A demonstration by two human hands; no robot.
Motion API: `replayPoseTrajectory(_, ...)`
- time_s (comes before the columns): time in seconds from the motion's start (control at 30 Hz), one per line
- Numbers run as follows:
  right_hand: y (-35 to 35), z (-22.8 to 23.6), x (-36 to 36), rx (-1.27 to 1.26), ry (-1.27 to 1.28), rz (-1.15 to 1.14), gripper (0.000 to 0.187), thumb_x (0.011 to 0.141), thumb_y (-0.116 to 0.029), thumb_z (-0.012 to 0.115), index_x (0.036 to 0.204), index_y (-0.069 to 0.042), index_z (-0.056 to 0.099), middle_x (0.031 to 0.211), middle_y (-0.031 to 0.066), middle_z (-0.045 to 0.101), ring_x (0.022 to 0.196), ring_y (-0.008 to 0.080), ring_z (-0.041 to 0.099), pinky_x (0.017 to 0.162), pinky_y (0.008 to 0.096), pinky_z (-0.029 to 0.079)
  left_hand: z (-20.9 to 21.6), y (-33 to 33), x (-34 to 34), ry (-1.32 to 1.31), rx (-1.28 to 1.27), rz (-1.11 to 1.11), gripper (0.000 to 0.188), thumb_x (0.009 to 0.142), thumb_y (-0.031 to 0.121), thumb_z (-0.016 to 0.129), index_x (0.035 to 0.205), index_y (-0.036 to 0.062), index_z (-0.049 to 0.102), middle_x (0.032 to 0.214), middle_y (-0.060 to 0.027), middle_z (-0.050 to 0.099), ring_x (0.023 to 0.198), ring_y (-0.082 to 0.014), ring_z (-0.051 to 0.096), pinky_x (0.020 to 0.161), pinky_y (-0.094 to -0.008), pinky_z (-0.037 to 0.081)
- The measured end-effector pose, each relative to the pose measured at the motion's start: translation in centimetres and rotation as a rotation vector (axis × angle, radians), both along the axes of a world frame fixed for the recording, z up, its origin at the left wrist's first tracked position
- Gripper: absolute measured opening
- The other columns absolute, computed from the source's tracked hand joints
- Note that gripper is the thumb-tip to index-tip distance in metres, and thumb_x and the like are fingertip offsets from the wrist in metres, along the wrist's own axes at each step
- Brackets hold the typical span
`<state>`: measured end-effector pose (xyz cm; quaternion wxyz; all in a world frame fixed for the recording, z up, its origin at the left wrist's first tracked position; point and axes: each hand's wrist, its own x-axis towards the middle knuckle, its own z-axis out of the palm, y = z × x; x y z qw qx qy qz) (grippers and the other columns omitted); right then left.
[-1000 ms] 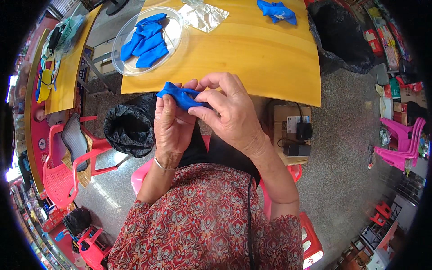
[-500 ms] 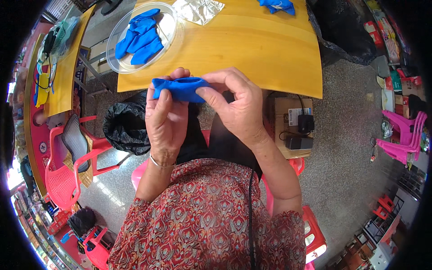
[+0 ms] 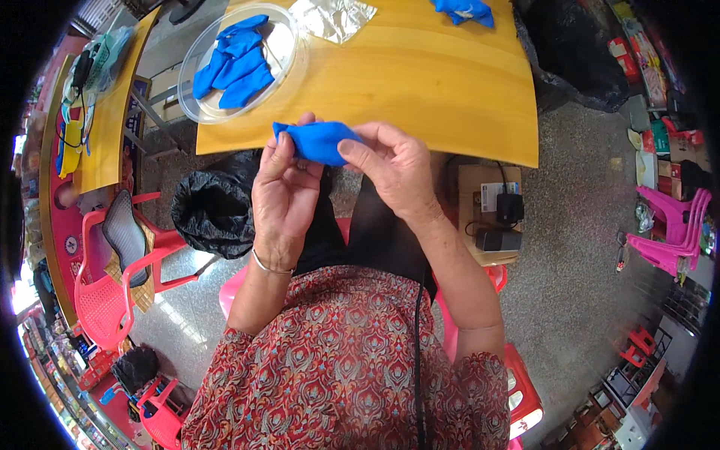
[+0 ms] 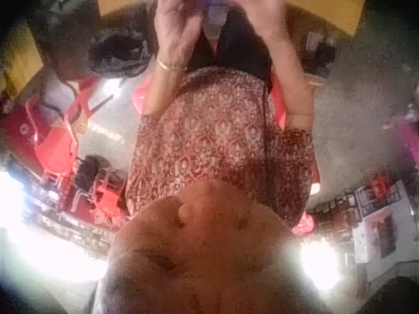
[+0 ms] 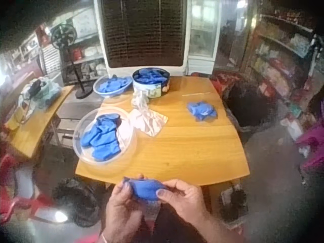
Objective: The person sits at a table and wraps small white objects in blue fabric. They pick up a blue cloth, place a white object inside, fold the fabric around it, and tie the ends to form a small bundle. The finished bundles are placed on a clear plastic plate on the table.
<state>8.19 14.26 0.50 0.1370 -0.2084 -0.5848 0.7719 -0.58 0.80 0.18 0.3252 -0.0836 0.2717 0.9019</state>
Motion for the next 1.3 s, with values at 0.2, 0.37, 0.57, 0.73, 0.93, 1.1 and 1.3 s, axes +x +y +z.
replayPoseTrajectory(0.2, 0.2, -0.1, -0.4, 0.285, 0.074, 0.014, 0.029, 0.087, -0.016, 0.073, 0.107, 0.004, 0.063, 0.095, 0.0030, 0.065, 0.084, 0.0048, 0.057, 0.074, 0.0210, 0.049, -0.5, 1.0, 0.5, 0.064, -0.131, -0.039, 0.018, 0.097, 0.015, 0.058, 0.111, 0.0044, 0.057, 0.122, -0.0176, 0.061, 0.109, -0.0236, 0.061, 0.095, -0.0372, 0.049)
replayPoseTrajectory(0.37, 3.4, 0.9, -0.7, 0.128, -0.038, -0.120, 0.023, 0.087, -0.017, 0.073, 0.099, 0.002, 0.067, 0.081, -0.0003, 0.063, 0.072, 0.0054, 0.057, 0.064, 0.0210, 0.048, -0.4, 1.7, -2.5, 0.196, -0.229, -0.069, 0.027, 0.102, 0.028, 0.047, 0.111, 0.0043, 0.057, 0.118, -0.0139, 0.062, 0.113, -0.0232, 0.057, 0.099, -0.0422, 0.044)
replayPoseTrajectory(0.57, 12.7, -1.2, -3.2, 0.305, -0.047, -0.343, 0.029, 0.085, -0.021, 0.075, 0.103, 0.001, 0.067, 0.084, 0.0006, 0.065, 0.070, 0.0066, 0.059, 0.060, 0.0217, 0.048, -1.2, 0.0, -2.9, 0.186, -0.324, -0.101, 0.019, 0.099, 0.020, 0.053, 0.107, 0.0027, 0.058, 0.104, -0.0125, 0.065, 0.094, -0.0214, 0.064, 0.084, -0.0358, 0.053)
replayPoseTrajectory(0.73, 22.7, -2.9, -6.9, 0.490, -0.076, -0.488, 0.042, 0.085, -0.024, 0.074, 0.115, 0.003, 0.062, 0.097, 0.0106, 0.067, 0.079, 0.0165, 0.064, 0.063, 0.0287, 0.052, -1.1, 0.7, -2.7, 0.172, -0.368, -0.111, 0.016, 0.098, 0.016, 0.055, 0.106, 0.0018, 0.057, 0.099, -0.0125, 0.066, 0.088, -0.0204, 0.065, 0.080, -0.0335, 0.054)
replayPoseTrajectory(0.93, 25.0, -2.7, -7.3, 1.346, -0.261, -0.545, 0.044, 0.083, -0.026, 0.072, 0.116, 0.001, 0.063, 0.106, 0.0210, 0.064, 0.099, 0.0361, 0.062, 0.085, 0.0421, 0.049, -1.3, 0.4, -2.7, 0.166, -0.413, -0.135, 0.016, 0.097, 0.015, 0.058, 0.104, 0.0014, 0.058, 0.099, -0.0118, 0.066, 0.088, -0.0185, 0.064, 0.082, -0.0319, 0.052)
replayPoseTrajectory(1.1, 26.7, -3.8, -7.6, 1.406, -0.154, -0.527, 0.042, 0.082, -0.028, 0.072, 0.112, 0.000, 0.065, 0.110, 0.0197, 0.064, 0.104, 0.0344, 0.061, 0.089, 0.0408, 0.048, -1.9, 0.7, -2.3, 0.212, -0.436, -0.176, 0.014, 0.096, 0.014, 0.060, 0.103, 0.0023, 0.059, 0.099, -0.0104, 0.066, 0.089, -0.0169, 0.064, 0.083, -0.0305, 0.052)
replayPoseTrajectory(1.3, 28.9, -2.5, -8.5, 1.355, -0.187, -0.358, 0.049, 0.080, -0.034, 0.074, 0.115, -0.003, 0.065, 0.122, 0.0194, 0.059, 0.113, 0.0351, 0.056, 0.096, 0.0420, 0.044, -1.7, 0.9, -1.6, 0.282, -0.465, -0.206, 0.012, 0.097, 0.011, 0.056, 0.103, 0.0010, 0.058, 0.097, -0.0132, 0.066, 0.086, -0.0181, 0.065, 0.081, -0.0313, 0.053)
